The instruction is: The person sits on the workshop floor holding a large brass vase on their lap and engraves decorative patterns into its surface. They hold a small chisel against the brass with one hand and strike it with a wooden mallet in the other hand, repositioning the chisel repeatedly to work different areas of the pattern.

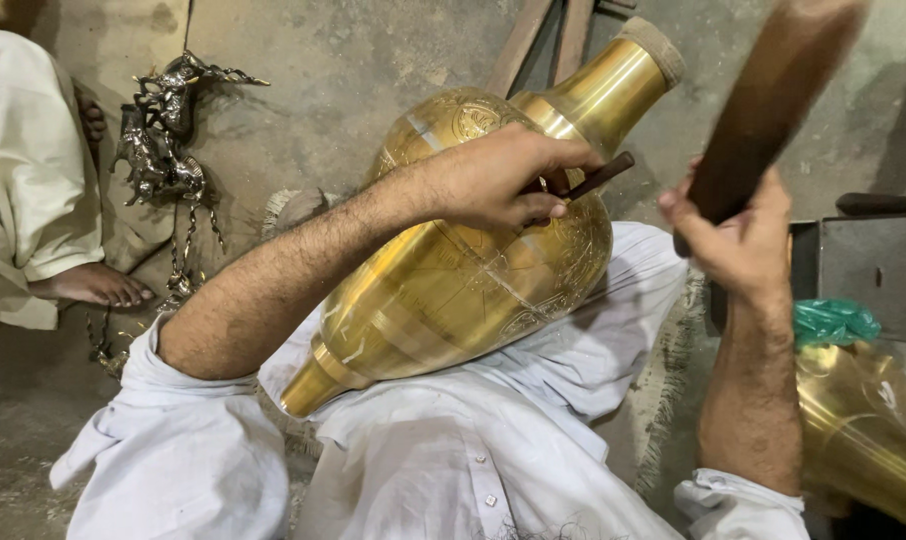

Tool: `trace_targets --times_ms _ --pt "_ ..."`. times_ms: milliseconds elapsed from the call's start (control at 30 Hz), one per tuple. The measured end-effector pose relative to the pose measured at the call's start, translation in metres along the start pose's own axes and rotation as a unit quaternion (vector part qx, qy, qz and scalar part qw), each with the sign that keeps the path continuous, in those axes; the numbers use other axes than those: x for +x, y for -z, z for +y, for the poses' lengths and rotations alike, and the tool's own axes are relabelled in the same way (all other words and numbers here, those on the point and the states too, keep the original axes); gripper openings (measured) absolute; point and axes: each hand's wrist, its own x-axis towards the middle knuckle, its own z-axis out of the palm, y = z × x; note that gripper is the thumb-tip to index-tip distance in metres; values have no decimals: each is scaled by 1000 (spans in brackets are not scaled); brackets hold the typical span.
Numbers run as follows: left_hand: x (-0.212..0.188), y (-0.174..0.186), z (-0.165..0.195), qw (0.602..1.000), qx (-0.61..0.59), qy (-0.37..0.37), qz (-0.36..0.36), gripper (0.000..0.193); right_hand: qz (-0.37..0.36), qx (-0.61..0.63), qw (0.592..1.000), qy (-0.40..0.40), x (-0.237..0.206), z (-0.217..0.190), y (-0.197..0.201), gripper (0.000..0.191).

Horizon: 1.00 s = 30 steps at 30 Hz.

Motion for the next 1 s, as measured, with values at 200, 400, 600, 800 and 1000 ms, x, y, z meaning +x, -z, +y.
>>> trace_targets --times_ms 200,400,600,800,1000 --pt "-1 -3 2 1000 12 -15 9 54 -5 -35 999 25 0 5 4 39" --pt "-6 0 6 999 -2 -42 9 54 -21 -32 999 15 0 6 2 36" --pt "-6 1 11 1000 2 -4 -4 50 -5 -53 999 -8 -5 -2 0 37" --pt "-7 4 11 999 0 29 -25 45 -2 -86 996 4 -4 -2 -4 39" --pt "-10 2 12 1000 4 -2 -6 49 -7 -113 993 29 -8 1 -3 39"
